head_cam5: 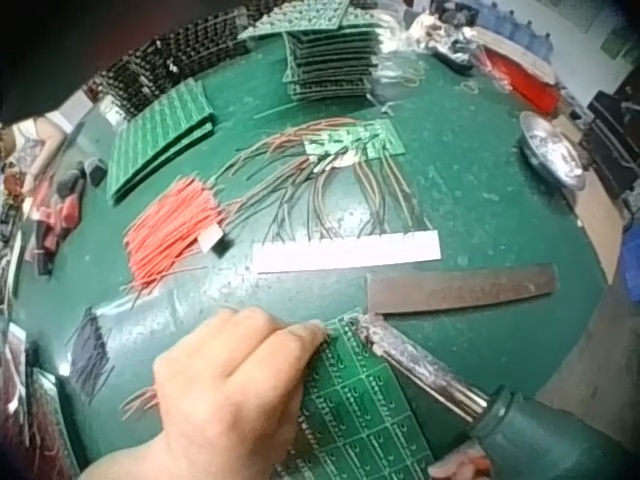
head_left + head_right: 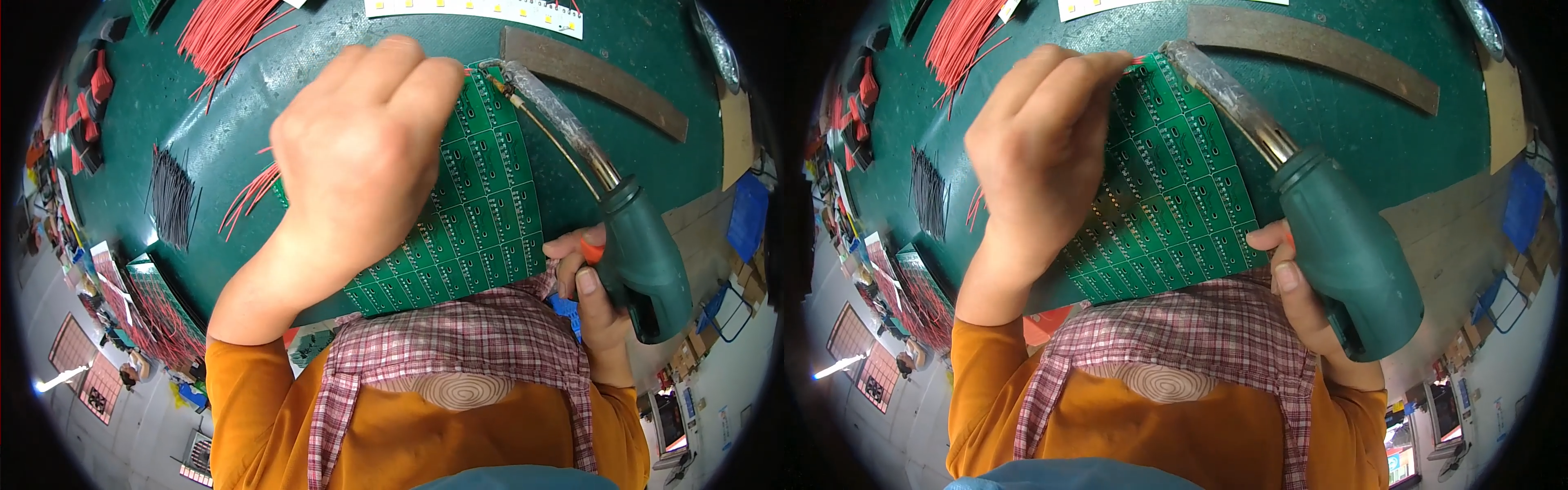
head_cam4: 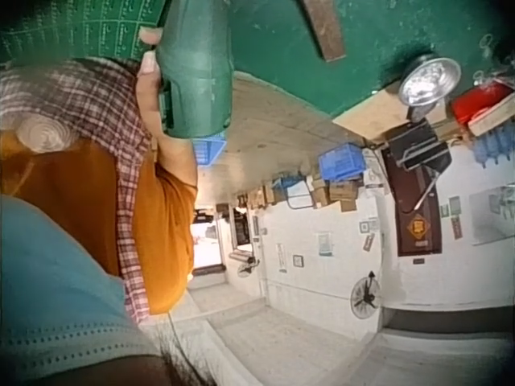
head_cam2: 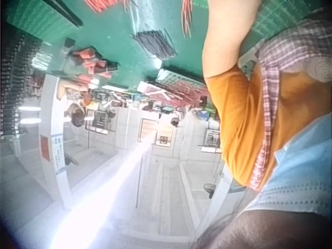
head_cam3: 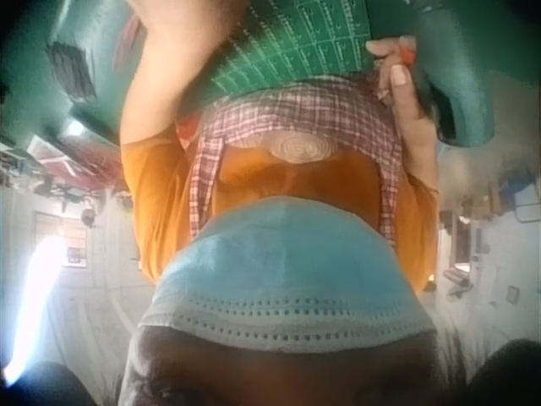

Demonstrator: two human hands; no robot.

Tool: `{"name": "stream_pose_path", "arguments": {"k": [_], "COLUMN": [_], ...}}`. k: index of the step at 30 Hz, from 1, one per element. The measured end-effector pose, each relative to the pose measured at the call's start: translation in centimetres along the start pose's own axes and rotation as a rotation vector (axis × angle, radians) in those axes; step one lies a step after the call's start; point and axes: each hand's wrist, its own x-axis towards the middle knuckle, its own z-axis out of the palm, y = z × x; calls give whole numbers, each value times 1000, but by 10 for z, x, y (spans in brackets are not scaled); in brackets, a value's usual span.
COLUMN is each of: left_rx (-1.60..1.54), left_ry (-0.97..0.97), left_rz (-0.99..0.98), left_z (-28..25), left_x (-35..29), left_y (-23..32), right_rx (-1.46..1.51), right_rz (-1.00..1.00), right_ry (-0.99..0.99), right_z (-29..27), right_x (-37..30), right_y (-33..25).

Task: Soldering individual wires onto a series of printed circuit boards.

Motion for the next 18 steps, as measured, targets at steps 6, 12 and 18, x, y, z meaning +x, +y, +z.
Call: {"name": "stream_pose_path", "arguments": {"k": [6, 12, 18], "left_rx": [17, 51, 70], "left_ry": [-24, -52, -48], "left_rz": [-20, -39, -38], "left_z": [9, 10, 13], "left_x": [-3, -1, 1], "left_y": [0, 3, 2], "right_rx": [84, 90, 51], "right_rz": [65, 51, 93], "right_ry": [-1, -10, 26], "right_z": [1, 4, 4], "right_x": [1, 1, 1], "right_y": [-7, -4, -7]}}
